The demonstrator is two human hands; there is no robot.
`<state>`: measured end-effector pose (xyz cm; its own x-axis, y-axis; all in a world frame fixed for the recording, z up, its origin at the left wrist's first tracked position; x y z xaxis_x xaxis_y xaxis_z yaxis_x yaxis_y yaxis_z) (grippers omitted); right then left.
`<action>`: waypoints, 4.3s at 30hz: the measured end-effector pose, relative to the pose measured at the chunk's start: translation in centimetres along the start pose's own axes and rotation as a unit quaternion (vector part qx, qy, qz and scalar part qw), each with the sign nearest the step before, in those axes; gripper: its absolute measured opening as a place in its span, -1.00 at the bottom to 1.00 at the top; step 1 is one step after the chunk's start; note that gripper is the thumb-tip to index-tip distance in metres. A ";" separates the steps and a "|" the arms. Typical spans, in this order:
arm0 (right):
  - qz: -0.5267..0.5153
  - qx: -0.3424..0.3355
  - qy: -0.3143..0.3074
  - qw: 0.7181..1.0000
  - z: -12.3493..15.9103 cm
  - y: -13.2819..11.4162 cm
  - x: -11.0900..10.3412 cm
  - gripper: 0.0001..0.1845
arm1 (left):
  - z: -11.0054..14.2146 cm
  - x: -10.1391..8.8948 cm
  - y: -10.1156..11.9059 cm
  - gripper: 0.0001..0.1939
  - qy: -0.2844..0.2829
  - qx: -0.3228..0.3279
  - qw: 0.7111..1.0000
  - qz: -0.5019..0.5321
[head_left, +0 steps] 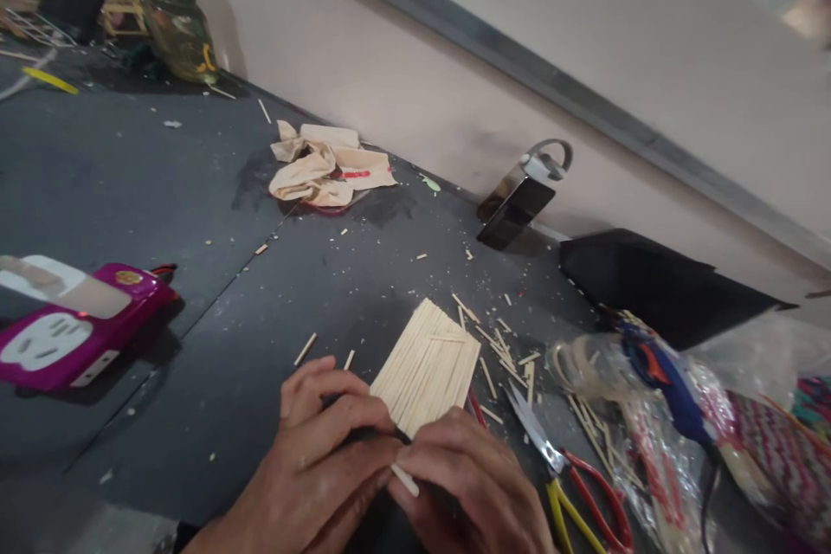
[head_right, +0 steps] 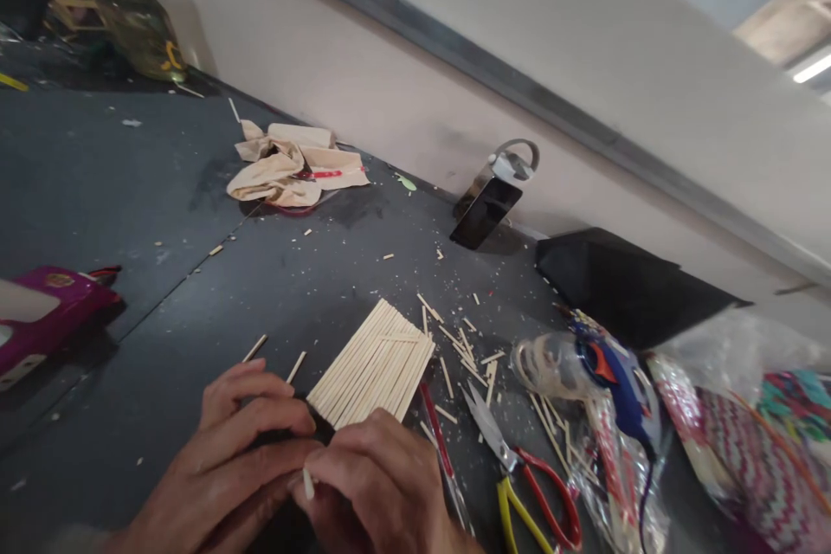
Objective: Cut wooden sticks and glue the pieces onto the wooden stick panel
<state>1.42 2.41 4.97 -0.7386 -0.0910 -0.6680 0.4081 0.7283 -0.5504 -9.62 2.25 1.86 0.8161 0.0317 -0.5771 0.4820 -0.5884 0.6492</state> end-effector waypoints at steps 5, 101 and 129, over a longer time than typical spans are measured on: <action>-0.023 0.059 0.045 0.997 -0.2 1.6 -1.0 -0.79 | 0.5 -0.4 -1.9 -0.73 0.030 -0.055 0.998 -0.016; 0.046 0.083 0.006 0.995 -1.3 3.0 2.2 -0.78 | 1.4 1.3 -5.3 -0.77 0.062 -0.217 0.974 0.017; 0.049 0.084 -0.001 0.995 -1.1 3.1 2.3 -0.82 | 1.2 0.8 -5.1 -0.78 0.090 -0.202 0.974 0.039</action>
<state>0.40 5.20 2.34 -0.6897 -0.0273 -0.7236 0.5615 0.6107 -0.5583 -11.81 4.30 -2.54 0.8807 0.1628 -0.4448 0.4722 -0.2294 0.8511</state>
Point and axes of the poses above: each hand's wrist, its own z-axis away from the middle knuckle, its own x-axis out of the palm, y = z × x, the point moved 9 cm from there along -z, towards the middle knuckle, and after that the axes turned 4 degrees about -z, right-handed, at the moved point
